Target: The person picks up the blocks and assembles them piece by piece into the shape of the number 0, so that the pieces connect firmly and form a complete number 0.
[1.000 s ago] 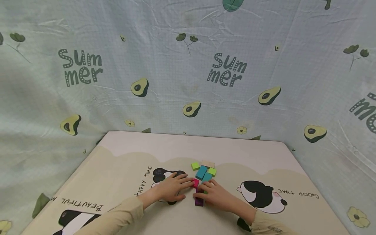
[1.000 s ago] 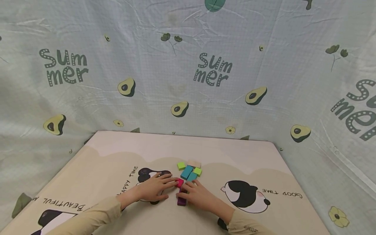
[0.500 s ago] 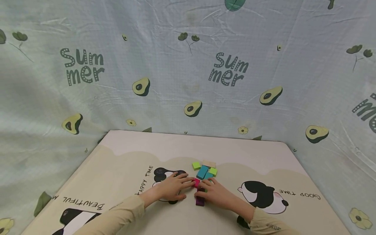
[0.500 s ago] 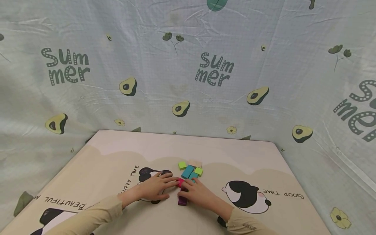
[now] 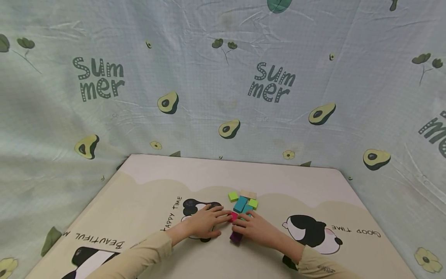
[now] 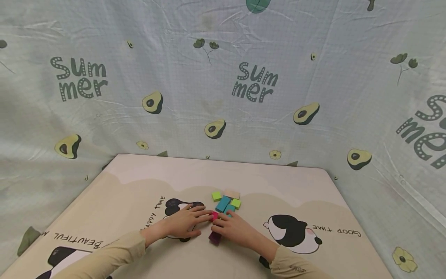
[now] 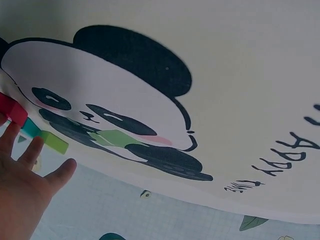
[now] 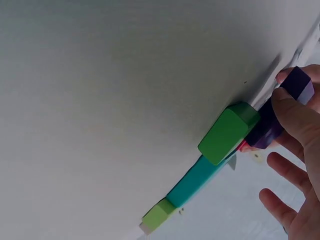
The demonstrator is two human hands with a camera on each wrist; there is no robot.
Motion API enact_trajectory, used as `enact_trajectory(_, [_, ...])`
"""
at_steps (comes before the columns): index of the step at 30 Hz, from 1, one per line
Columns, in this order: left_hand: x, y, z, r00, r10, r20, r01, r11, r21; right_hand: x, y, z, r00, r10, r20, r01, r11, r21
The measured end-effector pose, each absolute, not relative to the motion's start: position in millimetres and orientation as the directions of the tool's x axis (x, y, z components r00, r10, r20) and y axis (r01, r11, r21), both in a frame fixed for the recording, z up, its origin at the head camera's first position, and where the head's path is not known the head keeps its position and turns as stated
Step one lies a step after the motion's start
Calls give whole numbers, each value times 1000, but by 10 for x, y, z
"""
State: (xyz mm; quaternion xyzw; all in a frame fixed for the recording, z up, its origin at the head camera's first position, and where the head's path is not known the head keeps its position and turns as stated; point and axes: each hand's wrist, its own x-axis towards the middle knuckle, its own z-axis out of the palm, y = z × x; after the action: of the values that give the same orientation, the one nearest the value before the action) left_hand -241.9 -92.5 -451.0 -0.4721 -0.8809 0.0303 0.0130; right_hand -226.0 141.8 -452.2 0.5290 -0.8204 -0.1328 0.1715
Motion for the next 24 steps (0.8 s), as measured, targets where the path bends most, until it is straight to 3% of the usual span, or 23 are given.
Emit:
enact_trajectory(9, [-2423,-924,-4522,-555,832,-5,830,553,-68,-2231,1487,-4446,-436,-894,107,-816,442,372])
enact_trajectory(24, [-2416,-922,-4505,-560,828,-11,827,558,-73,-2247,1854,-4483,-420,-869,263,-768,494,407])
